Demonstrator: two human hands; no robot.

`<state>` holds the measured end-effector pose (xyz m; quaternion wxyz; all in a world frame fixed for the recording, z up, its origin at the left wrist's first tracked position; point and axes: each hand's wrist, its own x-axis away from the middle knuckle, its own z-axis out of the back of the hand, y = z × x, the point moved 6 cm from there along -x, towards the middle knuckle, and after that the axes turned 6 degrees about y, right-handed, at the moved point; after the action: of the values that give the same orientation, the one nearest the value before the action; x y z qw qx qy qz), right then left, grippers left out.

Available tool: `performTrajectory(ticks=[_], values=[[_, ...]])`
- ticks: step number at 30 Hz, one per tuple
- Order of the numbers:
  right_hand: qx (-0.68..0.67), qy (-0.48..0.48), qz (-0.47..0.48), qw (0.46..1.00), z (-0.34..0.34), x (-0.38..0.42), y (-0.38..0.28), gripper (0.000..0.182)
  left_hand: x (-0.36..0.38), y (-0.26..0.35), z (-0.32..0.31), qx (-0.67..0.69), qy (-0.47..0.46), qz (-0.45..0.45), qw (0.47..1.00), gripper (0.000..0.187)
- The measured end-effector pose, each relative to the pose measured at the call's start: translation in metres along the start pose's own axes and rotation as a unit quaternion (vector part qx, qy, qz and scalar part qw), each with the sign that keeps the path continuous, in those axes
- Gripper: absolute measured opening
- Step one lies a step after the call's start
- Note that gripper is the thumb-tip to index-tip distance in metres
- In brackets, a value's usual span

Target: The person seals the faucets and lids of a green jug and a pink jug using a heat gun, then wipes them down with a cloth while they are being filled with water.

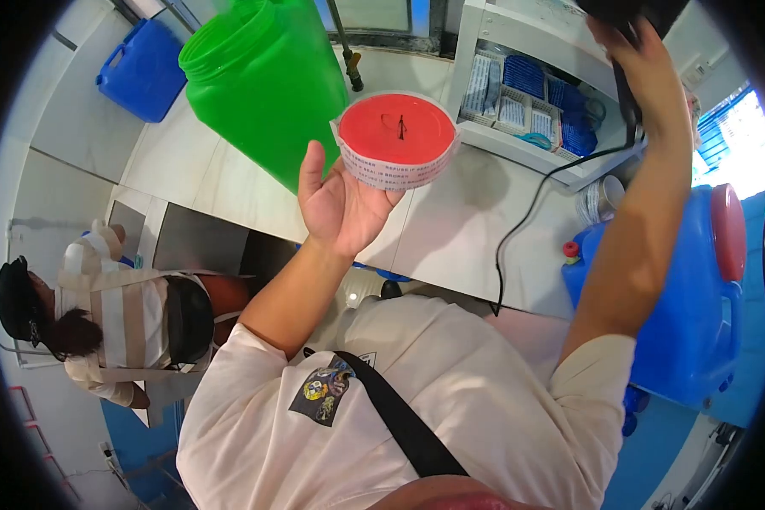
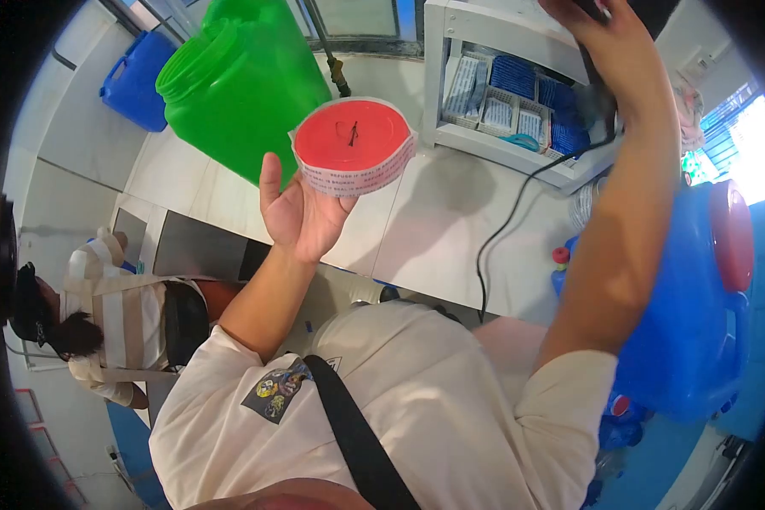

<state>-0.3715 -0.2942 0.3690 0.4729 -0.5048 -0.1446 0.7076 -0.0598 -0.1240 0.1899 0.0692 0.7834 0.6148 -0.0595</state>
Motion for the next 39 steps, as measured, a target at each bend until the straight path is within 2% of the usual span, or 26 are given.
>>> performTrajectory(ticks=[1, 3, 7, 11, 13, 17, 19, 30, 31, 32, 34, 36, 37, 39], values=[[0.022, 0.023, 0.049, 0.998, 0.000, 0.029, -0.016, 0.041, -0.003, 0.000, -0.001, 0.016, -0.010, -0.001, 1.000, 0.066], [-0.104, -0.002, 0.052, 0.993, 0.005, 0.097, -0.016, 0.041, -0.010, 0.001, 0.001, 0.014, -0.011, -0.016, 1.000, 0.068], [-0.282, -0.033, -0.032, 0.958, 0.003, 0.213, -0.002, 0.045, -0.024, 0.007, 0.002, -0.024, 0.002, -0.062, 0.998, 0.074], [-0.351, -0.065, -0.102, 0.928, -0.015, 0.280, 0.006, 0.048, -0.037, 0.011, 0.001, -0.040, -0.018, -0.080, 0.996, 0.077], [-0.353, -0.077, -0.116, 0.925, -0.024, 0.296, 0.009, 0.050, -0.043, 0.012, 0.001, -0.089, 0.004, -0.115, 0.989, 0.082], [-0.328, -0.098, -0.110, 0.933, -0.040, 0.308, 0.013, 0.053, -0.053, 0.005, 0.002, -0.122, -0.022, -0.127, 0.984, 0.084], [-0.317, -0.098, -0.103, 0.938, -0.038, 0.317, 0.009, 0.055, -0.055, 0.002, 0.001, -0.210, 0.096, -0.179, 0.956, 0.083], [-0.255, -0.166, -0.035, 0.952, -0.037, 0.326, -0.001, 0.064, -0.057, -0.013, -0.008, -0.256, 0.084, -0.202, 0.942, 0.066], [-0.265, -0.197, -0.067, 0.942, -0.037, 0.327, 0.002, 0.065, -0.057, -0.013, -0.008, -0.249, 0.065, -0.185, 0.949, 0.066], [-0.297, -0.249, -0.181, 0.904, -0.035, 0.331, 0.014, 0.067, -0.057, -0.014, -0.010, -0.240, 0.045, -0.169, 0.955, 0.065], [-0.344, -0.339, -0.399, 0.779, -0.030, 0.349, 0.029, 0.073, -0.054, -0.013, -0.012, -0.256, 0.060, -0.188, 0.946, 0.065], [-0.358, -0.373, -0.499, 0.695, -0.036, 0.378, 0.039, 0.076, -0.054, -0.012, -0.011, -0.270, 0.076, -0.204, 0.938, 0.065], [-0.308, -0.243, -0.546, 0.740, -0.043, 0.395, 0.070, 0.074, -0.053, -0.011, -0.010, -0.265, 0.067, -0.204, 0.940, 0.065], [-0.253, -0.108, -0.580, 0.767, -0.041, 0.393, 0.082, 0.076, -0.051, -0.009, -0.011, -0.261, 0.059, -0.205, 0.942, 0.064]])
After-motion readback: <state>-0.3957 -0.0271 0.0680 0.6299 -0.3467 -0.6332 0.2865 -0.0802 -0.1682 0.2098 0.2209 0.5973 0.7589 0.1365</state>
